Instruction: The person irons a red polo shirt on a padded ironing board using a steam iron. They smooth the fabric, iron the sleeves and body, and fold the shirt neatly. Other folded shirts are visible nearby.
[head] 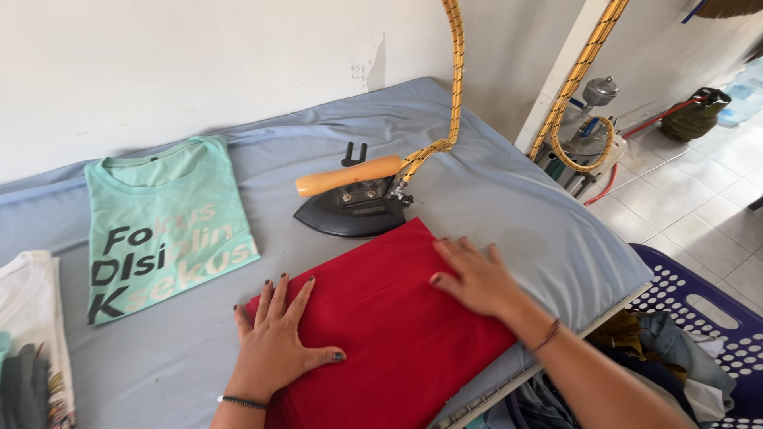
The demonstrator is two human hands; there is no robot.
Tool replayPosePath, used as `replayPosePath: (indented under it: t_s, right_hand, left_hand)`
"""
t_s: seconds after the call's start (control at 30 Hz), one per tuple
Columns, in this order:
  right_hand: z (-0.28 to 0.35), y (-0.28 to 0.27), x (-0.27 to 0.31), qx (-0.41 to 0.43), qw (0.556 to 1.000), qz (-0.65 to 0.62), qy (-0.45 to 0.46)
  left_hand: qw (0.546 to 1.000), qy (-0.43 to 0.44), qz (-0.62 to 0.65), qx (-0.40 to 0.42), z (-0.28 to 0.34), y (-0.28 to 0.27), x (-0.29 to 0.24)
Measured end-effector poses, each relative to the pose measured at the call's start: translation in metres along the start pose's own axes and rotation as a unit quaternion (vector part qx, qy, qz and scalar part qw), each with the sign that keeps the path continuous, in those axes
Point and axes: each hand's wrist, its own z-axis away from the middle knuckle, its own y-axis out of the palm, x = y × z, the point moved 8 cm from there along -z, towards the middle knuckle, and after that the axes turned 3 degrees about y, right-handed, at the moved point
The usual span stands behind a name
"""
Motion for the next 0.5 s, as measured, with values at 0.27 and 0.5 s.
replayPosePath:
  t_s: [0.27, 0.5]
  right_hand:
    - [-0.053, -0.076, 0.026, -0.204, 0.967, -0.063, -0.138]
    - [-0.179, -0.091, 0.096, -0.069, 0.992, 0.059, -0.086]
  left_hand:
    - [0.999, 0.005, 0.049, -0.016, 0.002, -0.001, 0.008]
    - [0.996, 0.031, 0.077, -0.031, 0.007, -0.014, 0.001]
